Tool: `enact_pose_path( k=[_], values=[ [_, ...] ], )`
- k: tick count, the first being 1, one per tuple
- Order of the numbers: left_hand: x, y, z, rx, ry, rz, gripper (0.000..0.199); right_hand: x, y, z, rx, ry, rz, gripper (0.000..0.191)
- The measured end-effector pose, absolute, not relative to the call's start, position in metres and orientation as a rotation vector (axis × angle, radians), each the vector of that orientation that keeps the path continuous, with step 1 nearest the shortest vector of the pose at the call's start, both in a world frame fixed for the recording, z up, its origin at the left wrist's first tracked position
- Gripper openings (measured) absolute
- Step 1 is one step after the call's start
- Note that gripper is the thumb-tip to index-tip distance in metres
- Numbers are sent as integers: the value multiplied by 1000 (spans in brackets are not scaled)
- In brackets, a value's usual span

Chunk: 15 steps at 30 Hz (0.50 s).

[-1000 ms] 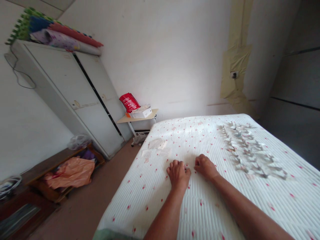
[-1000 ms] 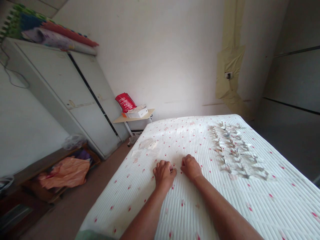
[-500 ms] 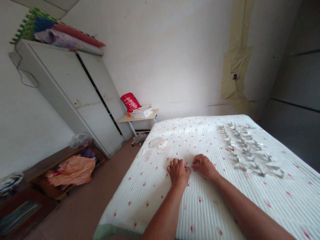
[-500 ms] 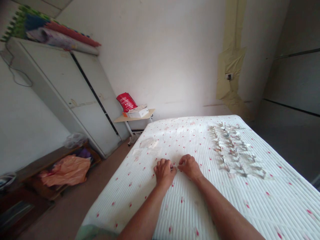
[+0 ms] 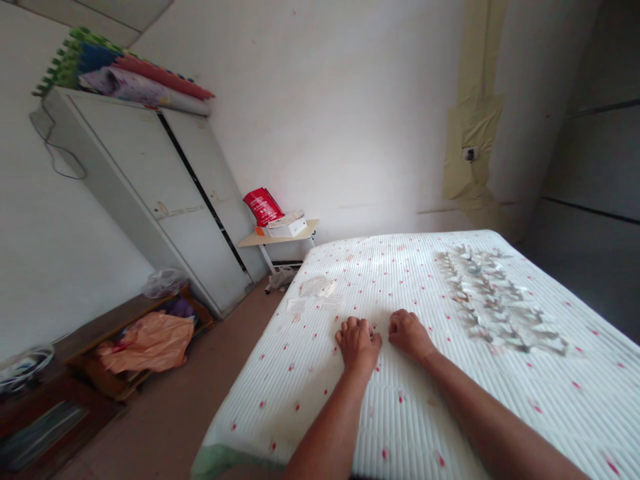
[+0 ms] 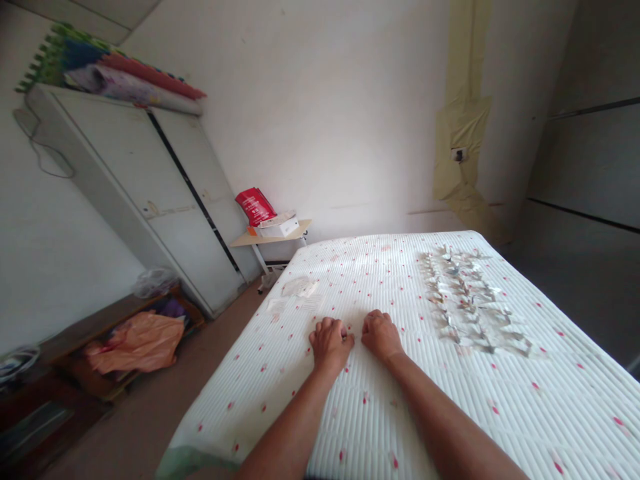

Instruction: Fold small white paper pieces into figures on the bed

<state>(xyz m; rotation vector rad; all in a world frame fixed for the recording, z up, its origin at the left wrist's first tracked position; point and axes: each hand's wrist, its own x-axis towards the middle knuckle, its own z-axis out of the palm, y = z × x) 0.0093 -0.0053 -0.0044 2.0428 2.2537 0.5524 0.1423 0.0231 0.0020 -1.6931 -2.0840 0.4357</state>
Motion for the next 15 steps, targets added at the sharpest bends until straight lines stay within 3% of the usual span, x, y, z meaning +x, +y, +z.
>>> enact_pose_path(
  k=[7,15],
  values=[
    [10,-6,-4,2065,2270,528,16,158,32,-1,-1671,-2062,442,18],
    [12,-8,1,2033,2295,458,15,141,19,0,-1579,-2004,360,10]
  ],
)
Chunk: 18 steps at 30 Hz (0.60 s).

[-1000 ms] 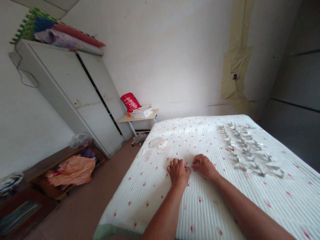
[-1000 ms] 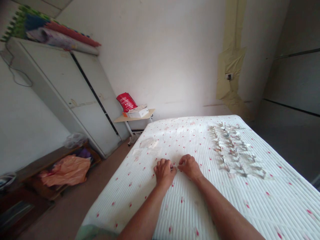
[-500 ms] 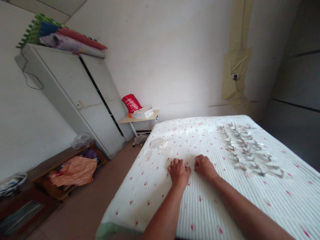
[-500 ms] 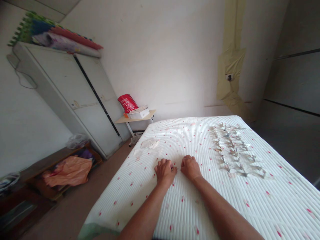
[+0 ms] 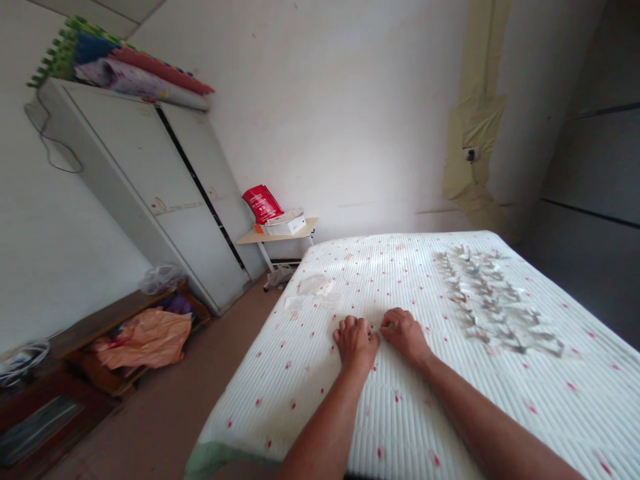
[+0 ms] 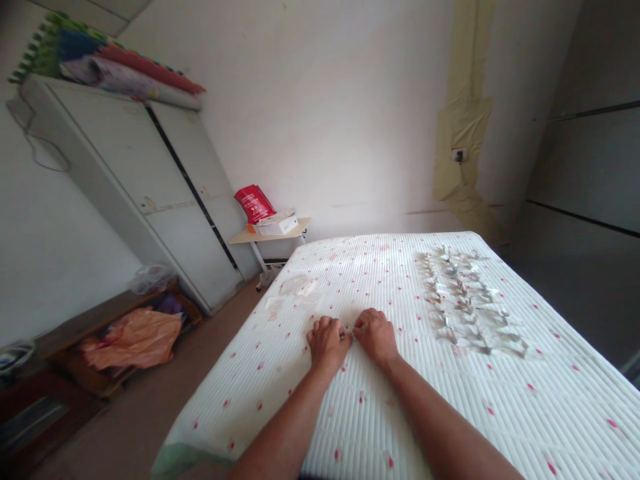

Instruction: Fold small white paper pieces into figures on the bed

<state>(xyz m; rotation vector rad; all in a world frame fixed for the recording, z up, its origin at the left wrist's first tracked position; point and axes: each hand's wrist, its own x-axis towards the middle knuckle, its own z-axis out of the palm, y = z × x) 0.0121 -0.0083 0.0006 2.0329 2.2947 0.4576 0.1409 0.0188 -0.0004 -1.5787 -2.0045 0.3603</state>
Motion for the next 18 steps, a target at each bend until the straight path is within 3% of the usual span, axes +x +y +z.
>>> enact_pose_path(
  k=[6,18],
  values=[
    [10,-7,0,2030,2283,473,16,132,14,-1,-1651,-2141,210,9],
    [4,-9,5,2019,2295,400,11,134,17,-3,-1684,-2160,234,10]
  ],
)
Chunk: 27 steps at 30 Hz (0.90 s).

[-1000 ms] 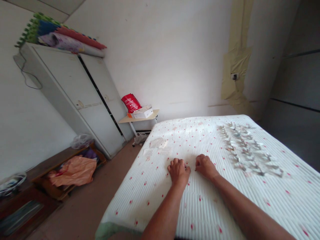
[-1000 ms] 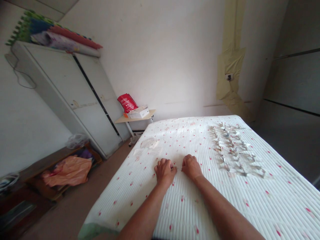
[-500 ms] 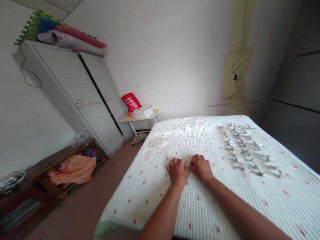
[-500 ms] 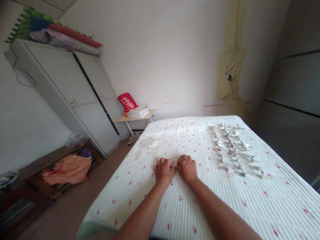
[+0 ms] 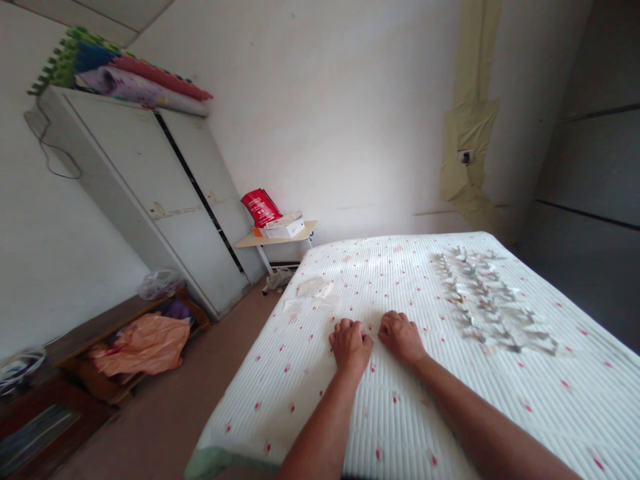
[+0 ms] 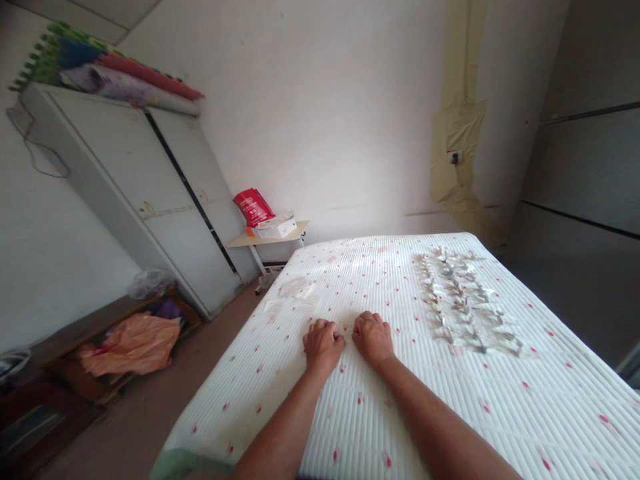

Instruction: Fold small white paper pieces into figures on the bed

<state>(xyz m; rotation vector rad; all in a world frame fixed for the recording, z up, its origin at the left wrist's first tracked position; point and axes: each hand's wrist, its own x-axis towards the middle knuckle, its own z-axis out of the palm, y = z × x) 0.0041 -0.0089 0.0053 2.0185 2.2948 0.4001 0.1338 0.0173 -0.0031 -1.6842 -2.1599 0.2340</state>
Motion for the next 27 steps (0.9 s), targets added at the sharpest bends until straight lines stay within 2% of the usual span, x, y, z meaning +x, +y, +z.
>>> enact_pose_path(
  k=[21,27],
  values=[
    [-5,-15,-2,2010,2277,721,10,132,19,-4,-1702,-2145,207,11],
    [11,-12,4,2003,2310,495,24,134,17,0,-1701,-2157,236,10]
  ],
)
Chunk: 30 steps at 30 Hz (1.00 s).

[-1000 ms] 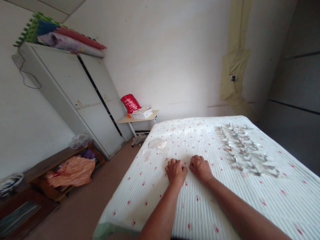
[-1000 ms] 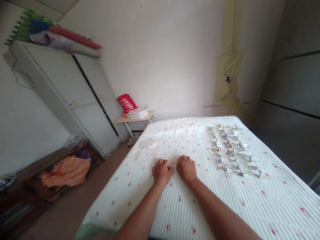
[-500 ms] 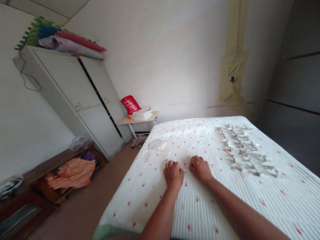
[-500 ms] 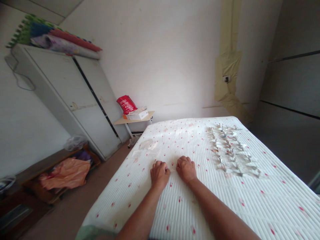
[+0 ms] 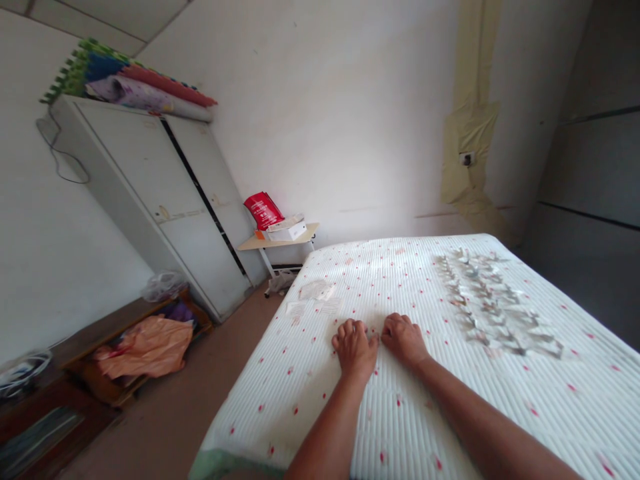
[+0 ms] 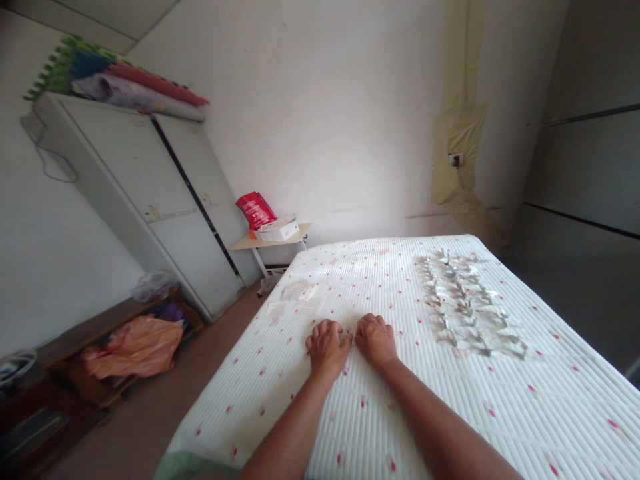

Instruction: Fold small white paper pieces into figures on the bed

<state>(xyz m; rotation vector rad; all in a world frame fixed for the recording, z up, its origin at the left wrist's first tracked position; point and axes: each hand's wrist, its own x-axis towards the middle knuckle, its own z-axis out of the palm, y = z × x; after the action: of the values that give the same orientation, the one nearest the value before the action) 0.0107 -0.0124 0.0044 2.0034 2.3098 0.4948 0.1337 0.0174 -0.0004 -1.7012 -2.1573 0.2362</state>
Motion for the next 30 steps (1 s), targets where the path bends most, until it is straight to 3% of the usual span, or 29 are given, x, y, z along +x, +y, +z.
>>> enact_pose_path(
  k=[4,19,30],
  values=[
    [13,-11,7,1988,2331,371,32,134,18,1,-1717,-2143,266,11],
    [12,-9,-3,2000,2372,413,30,155,31,-4,-1683,-2005,280,16],
    [15,-10,-2,1989,2364,378,30,136,12,-4,-1631,-2113,264,8]
  ],
)
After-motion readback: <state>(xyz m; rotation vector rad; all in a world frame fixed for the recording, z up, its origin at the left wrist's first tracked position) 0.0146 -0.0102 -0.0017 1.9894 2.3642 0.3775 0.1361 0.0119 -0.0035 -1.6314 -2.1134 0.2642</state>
